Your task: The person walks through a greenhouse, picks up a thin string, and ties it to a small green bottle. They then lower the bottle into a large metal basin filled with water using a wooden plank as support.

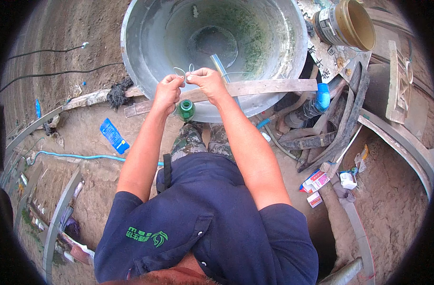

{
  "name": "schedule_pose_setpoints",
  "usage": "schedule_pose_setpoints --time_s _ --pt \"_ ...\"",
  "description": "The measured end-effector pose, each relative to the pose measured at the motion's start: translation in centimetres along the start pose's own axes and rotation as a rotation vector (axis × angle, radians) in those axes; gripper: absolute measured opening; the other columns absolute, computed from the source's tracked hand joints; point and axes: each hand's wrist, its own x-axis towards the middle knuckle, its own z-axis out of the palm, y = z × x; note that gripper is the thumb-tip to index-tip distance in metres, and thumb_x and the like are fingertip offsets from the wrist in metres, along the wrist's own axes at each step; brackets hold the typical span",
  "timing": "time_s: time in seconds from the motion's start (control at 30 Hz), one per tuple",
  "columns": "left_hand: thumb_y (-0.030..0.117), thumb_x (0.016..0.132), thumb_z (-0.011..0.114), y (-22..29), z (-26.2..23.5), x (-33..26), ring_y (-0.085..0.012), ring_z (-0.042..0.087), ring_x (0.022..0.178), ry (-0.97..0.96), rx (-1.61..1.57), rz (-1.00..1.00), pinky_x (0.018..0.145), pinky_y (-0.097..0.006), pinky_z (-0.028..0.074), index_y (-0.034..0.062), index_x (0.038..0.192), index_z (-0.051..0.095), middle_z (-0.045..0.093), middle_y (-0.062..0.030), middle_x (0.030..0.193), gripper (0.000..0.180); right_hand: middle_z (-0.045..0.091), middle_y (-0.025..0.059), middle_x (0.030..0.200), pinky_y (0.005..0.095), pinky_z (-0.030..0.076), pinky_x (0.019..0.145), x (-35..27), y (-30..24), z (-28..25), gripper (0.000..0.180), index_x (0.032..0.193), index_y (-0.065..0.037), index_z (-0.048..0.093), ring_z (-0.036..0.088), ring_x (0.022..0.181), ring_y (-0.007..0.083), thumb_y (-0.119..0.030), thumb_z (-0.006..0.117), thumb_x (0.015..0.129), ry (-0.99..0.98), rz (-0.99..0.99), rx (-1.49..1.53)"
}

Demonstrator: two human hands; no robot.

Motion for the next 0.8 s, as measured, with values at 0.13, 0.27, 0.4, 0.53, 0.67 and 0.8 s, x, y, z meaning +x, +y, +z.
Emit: schedule_pose_setpoints --time_s 0.13,0.27,0.4,0.53,0.67,0.8 --pt "0.015 0.091 0.066 0.2 0.5 0.0 -0.0010 0.037 0.044 0.014 -0.003 -0.005 0.035 -0.020 0.023 0.0076 0.093 0.057 0.059 -0.0030 0.080 0.012 0.072 0.0114 0.096 0.0302 0.053 0.083 0.1 -0.2 0.0 0.018 0.099 0.003 0.069 0.068 0.090 0.0185 -0.005 0.074 0.084 -0.005 0.014 0.016" --pt "0.016 0.091 0.066 0.2 0.7 0.2 -0.0010 0.036 0.044 0.037 0.011 0.001 0.035 -0.020 0.023 0.0076 0.093 0.057 0.059 -0.0028 0.080 0.012 0.071 0.0078 0.089 0.0273 0.054 0.075 -0.5 -0.3 0.6 0.014 0.097 0.001 0.069 0.067 0.082 0.0143 -0.007 0.072 0.085 0.087 -0.045 -0.042" --pt "0.019 0.088 0.067 0.4 0.7 0.0 -0.0020 0.038 0.048 0.092 0.045 0.015 0.039 -0.022 0.027 0.0062 0.092 0.061 0.059 -0.0001 0.076 0.014 0.070 0.0067 0.088 0.0282 0.052 0.076 -0.8 -0.3 0.4 0.013 0.096 0.000 0.069 0.067 0.082 0.0144 -0.010 0.068 0.088 0.179 -0.135 -0.146" --pt "0.018 0.088 0.067 0.2 0.6 0.5 -0.0022 0.038 0.048 0.128 0.083 0.009 0.039 -0.022 0.027 0.0066 0.094 0.061 0.059 -0.0011 0.077 0.014 0.069 0.0076 0.091 0.0302 0.053 0.079 -1.2 -0.6 -0.8 0.014 0.098 0.000 0.066 0.068 0.084 0.0189 -0.012 0.062 0.092 0.148 -0.078 0.103" --pt "0.015 0.090 0.064 0.5 0.5 0.2 -0.0022 0.039 0.048 -0.046 -0.106 -0.054 0.038 -0.020 0.025 0.0066 0.096 0.058 0.059 -0.0024 0.080 0.012 0.069 0.0110 0.098 0.0347 0.055 0.080 -1.1 -0.9 -1.7 0.013 0.103 -0.001 0.060 0.069 0.087 0.0250 -0.011 0.056 0.096 0.159 -0.014 0.380" --pt "0.012 0.090 0.063 0.8 0.7 0.1 -0.0023 0.038 0.048 -0.156 -0.087 -0.093 0.037 -0.020 0.024 0.0067 0.094 0.056 0.057 -0.0026 0.081 0.009 0.069 0.0140 0.103 0.0396 0.055 0.082 -0.8 -0.9 -1.5 0.013 0.106 -0.003 0.058 0.070 0.091 0.0284 -0.012 0.053 0.098 0.160 0.045 0.487"
